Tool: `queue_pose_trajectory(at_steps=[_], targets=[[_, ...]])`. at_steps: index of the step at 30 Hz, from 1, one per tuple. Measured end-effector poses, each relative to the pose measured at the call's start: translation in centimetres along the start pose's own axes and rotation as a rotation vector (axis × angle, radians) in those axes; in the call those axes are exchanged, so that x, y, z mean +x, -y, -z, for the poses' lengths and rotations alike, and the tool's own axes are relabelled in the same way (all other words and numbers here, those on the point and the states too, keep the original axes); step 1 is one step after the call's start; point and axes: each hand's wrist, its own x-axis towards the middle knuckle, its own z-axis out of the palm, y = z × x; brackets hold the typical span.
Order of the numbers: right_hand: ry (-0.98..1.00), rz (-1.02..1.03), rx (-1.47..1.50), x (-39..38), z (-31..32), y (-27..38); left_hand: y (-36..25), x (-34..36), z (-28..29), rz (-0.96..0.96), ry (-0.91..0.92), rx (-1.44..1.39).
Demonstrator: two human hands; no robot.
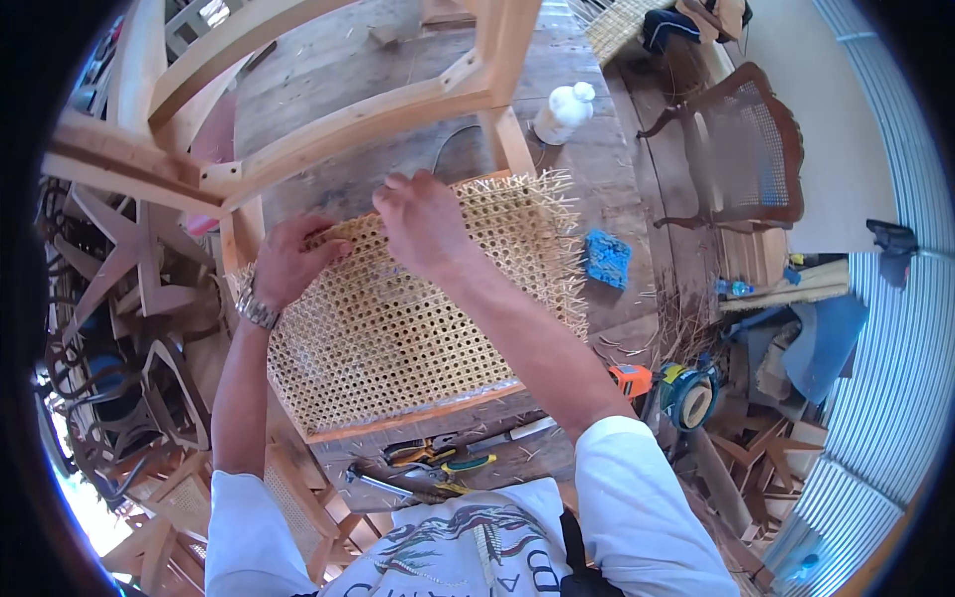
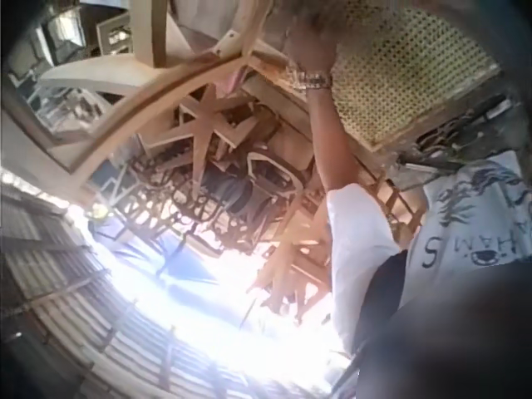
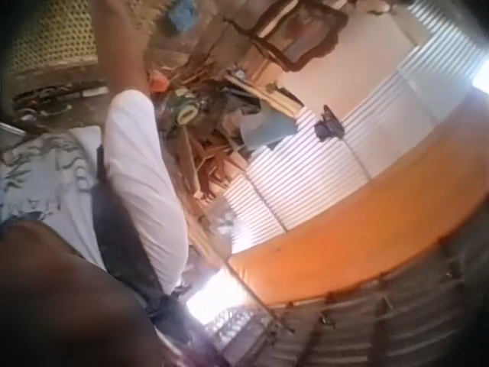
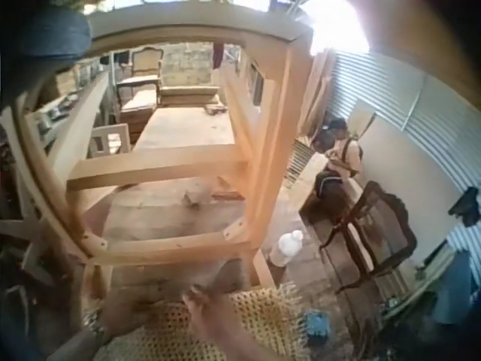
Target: Attaching rattan cane webbing to a wooden chair frame using a hammer and a pneumatic staple gun.
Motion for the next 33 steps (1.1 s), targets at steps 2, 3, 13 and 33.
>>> queue_pose_trajectory(at_steps=[2, 3, 13, 33], targets=[[0.004, -0.014, 0.006, 0.0, -0.1, 0.4, -0.6, 0.0, -0.4, -0.036, -0.050, 0.072], [0.010, -0.019, -0.006, 0.2, 0.1, 0.1, -0.7, -0.2, -0.5, -0.065, -0.098, 0.106], [0.454, -0.214, -0.058, 0.3, 11.3, -6.7, -1.1, -0.4, -0.5, -0.081, -0.126, 0.123], [0.426, -0.307, -0.263, -0.8, 10.3, -6.4, -0.4, -0.4, -0.9, 0.008, -0.087, 0.089]])
